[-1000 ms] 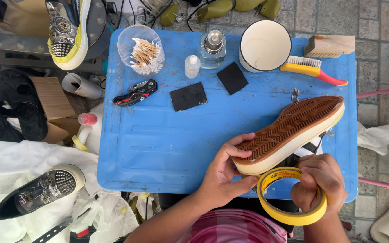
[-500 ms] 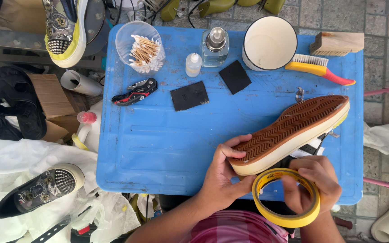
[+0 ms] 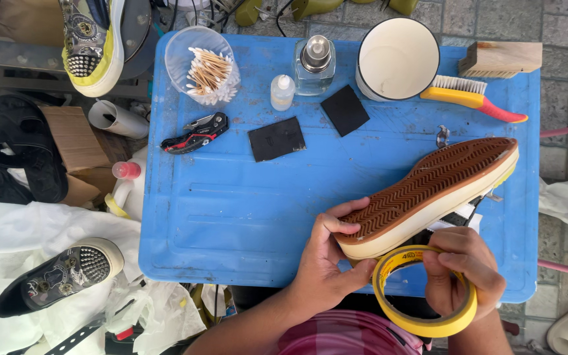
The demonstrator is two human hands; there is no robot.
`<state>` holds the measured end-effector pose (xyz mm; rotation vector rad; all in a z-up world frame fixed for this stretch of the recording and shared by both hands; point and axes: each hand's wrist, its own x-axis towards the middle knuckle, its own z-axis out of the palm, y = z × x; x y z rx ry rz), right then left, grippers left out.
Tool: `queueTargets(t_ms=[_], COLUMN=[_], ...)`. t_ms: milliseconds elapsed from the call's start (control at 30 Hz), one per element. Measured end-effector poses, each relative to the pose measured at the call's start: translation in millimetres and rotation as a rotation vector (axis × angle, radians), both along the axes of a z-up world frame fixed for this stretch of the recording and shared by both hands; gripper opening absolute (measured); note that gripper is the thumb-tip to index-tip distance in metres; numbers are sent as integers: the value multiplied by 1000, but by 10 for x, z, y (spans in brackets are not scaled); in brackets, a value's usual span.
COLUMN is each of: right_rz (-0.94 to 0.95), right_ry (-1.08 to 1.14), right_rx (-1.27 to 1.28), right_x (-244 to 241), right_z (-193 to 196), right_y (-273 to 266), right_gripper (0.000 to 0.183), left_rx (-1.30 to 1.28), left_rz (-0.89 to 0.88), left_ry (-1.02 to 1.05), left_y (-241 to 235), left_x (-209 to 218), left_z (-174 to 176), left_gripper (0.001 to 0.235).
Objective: The person applies yellow masking tape along the edge of a sneaker's sole. They wrap the tape around the perimeter of the shoe, smoothing it down with their fingers to ensure it adheres properly.
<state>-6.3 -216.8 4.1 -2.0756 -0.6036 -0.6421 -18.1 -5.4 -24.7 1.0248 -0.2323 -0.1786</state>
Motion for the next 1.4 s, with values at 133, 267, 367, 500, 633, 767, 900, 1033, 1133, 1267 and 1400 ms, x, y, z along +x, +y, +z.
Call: queueTargets(t_ms=[133,267,367,500,633,767,900,1033,1133,1267,1400], right_rz=[-2,2,27,-5,14,12,-3,18,58,117,152], right_ry=[-20,-4,2,36,48,60,107,83,73,38,7], right_rx=[-3,-23,-25,7,46,21,84,-68,-82,-102,-50], right_x=[46,116,165,152,136,133,132,140,156,216,256], right_z=[-29,-23,-56,-136,-170,-158,-150,-95,-62,-16,-1], right_y=[-82,-138,-142,-126,-147,-164,-106,-57,-63,-113,-153], right_gripper=[38,39,39,36,36,38,43,54,54,48,43], left_rx=[-33,-51,-24,163,262,329,404,421,435,460,491], left_rz=[-4,-1,11,15,24,94,118,166,185,188,197], left_ry=[18,52,83,89,52,22,35,-1,-34,-64,-83], left_y=[10,36,81,178,214,140,117,84,73,67,63], left_x=[-3,5,25,67,91,117,102,118,127,126,127], left_z=[-16,-38,-7,118,264,332,343,311,274,269,280], left_gripper=[50,49,49,47,50,49,48,46,45,44,44])
